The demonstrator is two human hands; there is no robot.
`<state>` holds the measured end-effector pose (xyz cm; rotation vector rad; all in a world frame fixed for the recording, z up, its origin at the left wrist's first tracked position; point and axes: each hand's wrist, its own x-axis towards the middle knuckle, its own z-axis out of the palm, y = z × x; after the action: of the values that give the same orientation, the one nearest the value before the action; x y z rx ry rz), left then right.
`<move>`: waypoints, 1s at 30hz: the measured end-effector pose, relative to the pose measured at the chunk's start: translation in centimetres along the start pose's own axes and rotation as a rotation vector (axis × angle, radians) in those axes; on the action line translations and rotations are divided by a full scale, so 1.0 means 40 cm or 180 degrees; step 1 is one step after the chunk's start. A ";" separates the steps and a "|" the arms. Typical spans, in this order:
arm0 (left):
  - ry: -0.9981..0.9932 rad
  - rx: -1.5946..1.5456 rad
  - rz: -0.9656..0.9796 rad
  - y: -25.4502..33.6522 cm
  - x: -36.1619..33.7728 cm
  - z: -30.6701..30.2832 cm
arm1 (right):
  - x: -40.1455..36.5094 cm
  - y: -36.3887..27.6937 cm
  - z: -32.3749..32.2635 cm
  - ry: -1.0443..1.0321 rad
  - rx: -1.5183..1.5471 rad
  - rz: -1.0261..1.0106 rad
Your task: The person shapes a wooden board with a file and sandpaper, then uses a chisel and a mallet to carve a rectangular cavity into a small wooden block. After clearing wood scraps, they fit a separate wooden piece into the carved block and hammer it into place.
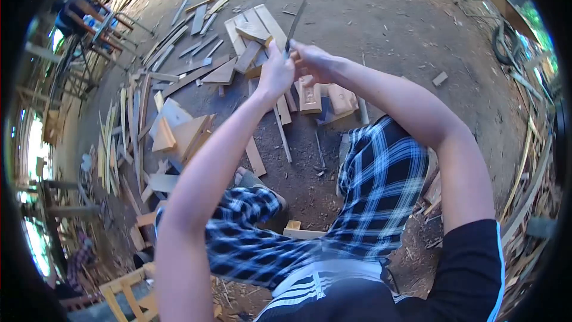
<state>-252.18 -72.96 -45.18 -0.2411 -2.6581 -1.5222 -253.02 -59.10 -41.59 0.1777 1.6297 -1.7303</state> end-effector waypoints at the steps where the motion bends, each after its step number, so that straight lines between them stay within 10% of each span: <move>1: 0.0060 0.0003 -0.0010 0.049 0.004 -0.023 | 0.018 -0.010 0.004 -0.0177 0.0613 -0.0210; 3: -0.0573 -0.0006 -0.0993 0.194 0.020 -0.071 | 0.027 -0.044 0.024 -0.0309 0.1205 -0.0403; 10: -0.1411 0.0081 -0.0072 0.196 0.027 -0.152 | 0.007 -0.054 -0.045 0.0810 0.0519 -0.1779; 12: -0.2082 0.1912 0.0993 0.141 0.006 -0.228 | -0.052 -0.037 -0.096 0.0955 0.0211 -0.1574; 16: -0.2519 0.2725 0.0235 0.004 -0.130 -0.395 | -0.028 0.078 -0.282 0.1378 -0.0955 -0.1352; 18: -0.2371 0.2528 -0.0011 -0.106 -0.208 -0.483 | 0.010 0.214 -0.374 0.2382 -0.3018 -0.2131; 23: -0.2318 0.2155 -0.0940 -0.297 -0.351 -0.598 | -0.014 0.479 -0.384 0.2516 -0.3292 -0.1328; 30: -0.1254 0.1358 -0.1756 -0.544 -0.498 -0.287 | 0.000 0.634 -0.274 0.2715 -0.3016 -0.1023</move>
<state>-236.45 -95.70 -60.60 0.2719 -3.4924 -1.0200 -242.27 -47.09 -64.03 0.2058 3.0630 -0.9026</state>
